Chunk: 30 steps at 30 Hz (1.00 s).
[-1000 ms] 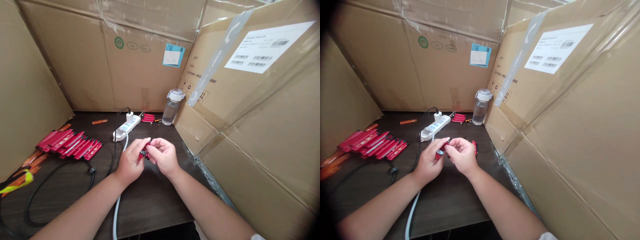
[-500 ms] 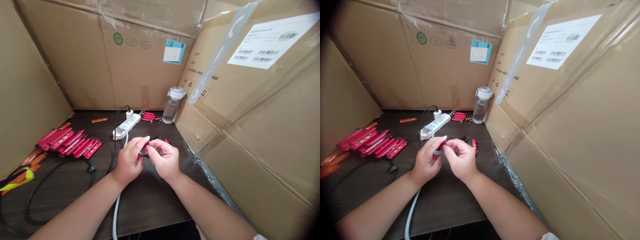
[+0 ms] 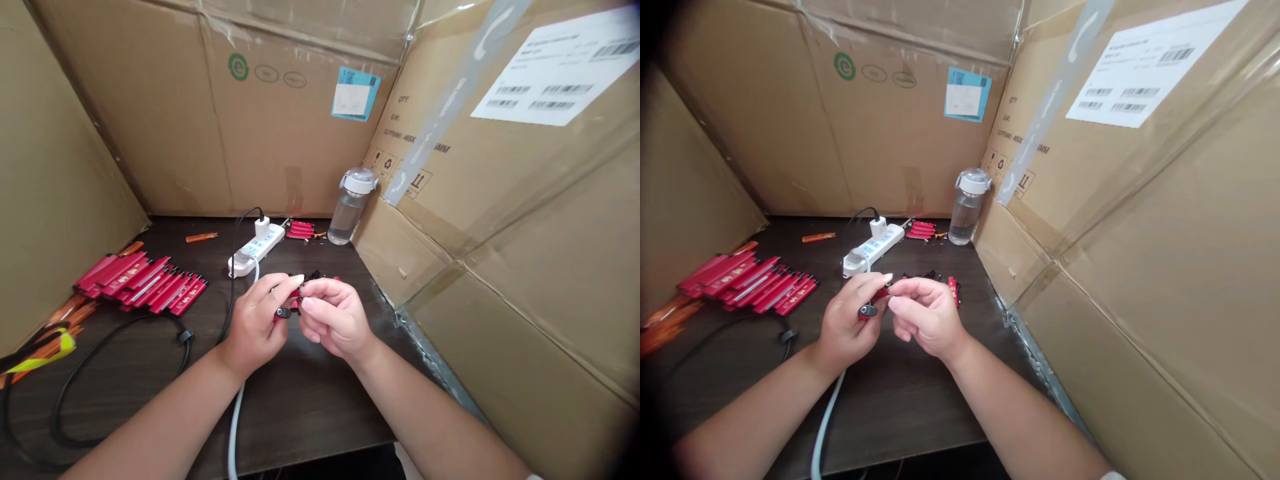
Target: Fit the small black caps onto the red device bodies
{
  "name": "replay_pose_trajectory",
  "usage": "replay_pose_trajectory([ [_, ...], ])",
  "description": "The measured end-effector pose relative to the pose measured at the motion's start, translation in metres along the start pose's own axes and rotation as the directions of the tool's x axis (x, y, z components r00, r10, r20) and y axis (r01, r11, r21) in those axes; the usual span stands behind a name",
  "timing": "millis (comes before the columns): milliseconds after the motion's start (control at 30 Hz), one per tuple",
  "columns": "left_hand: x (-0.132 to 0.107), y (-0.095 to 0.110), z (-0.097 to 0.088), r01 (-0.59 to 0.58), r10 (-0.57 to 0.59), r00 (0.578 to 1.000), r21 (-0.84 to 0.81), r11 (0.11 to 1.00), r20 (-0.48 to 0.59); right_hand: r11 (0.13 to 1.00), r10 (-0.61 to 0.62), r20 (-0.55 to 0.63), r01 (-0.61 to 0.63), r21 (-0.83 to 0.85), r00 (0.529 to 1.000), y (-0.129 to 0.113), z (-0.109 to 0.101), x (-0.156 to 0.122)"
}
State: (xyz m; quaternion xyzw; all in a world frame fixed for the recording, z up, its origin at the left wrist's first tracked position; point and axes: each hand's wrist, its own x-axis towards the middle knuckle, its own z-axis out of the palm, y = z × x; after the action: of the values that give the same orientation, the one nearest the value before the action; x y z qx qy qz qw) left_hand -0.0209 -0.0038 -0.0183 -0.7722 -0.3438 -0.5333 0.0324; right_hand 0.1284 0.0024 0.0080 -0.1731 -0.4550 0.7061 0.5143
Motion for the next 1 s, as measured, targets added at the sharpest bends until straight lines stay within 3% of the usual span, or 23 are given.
replay_pose_trajectory([
  [533, -0.0019, 0.0032, -0.0012, -0.064, 0.065, 0.997, 0.038, 0.997, -0.041, 0.999, 0.019, 0.017, -0.019, 0.039, 1.0, -0.0042, 0.0059, -0.0031],
  [667, -0.002, 0.0033, -0.0016, -0.064, 0.067, 0.997, 0.061, 0.996, -0.043, 0.999, -0.01, 0.001, 0.01, -0.032, 1.0, -0.0018, 0.0057, -0.0045],
  [867, -0.0018, 0.0046, -0.0011, -0.059, 0.063, 0.997, 0.087, 0.994, -0.051, 0.961, -0.168, -0.01, 0.161, -0.224, 0.986, 0.0039, 0.0031, -0.0088],
  [1000, -0.0018, 0.0045, -0.0012, -0.056, 0.058, 0.998, 0.092, 0.994, -0.027, 0.923, -0.194, -0.035, 0.17, -0.344, 0.98, 0.0009, 0.005, -0.0097],
])
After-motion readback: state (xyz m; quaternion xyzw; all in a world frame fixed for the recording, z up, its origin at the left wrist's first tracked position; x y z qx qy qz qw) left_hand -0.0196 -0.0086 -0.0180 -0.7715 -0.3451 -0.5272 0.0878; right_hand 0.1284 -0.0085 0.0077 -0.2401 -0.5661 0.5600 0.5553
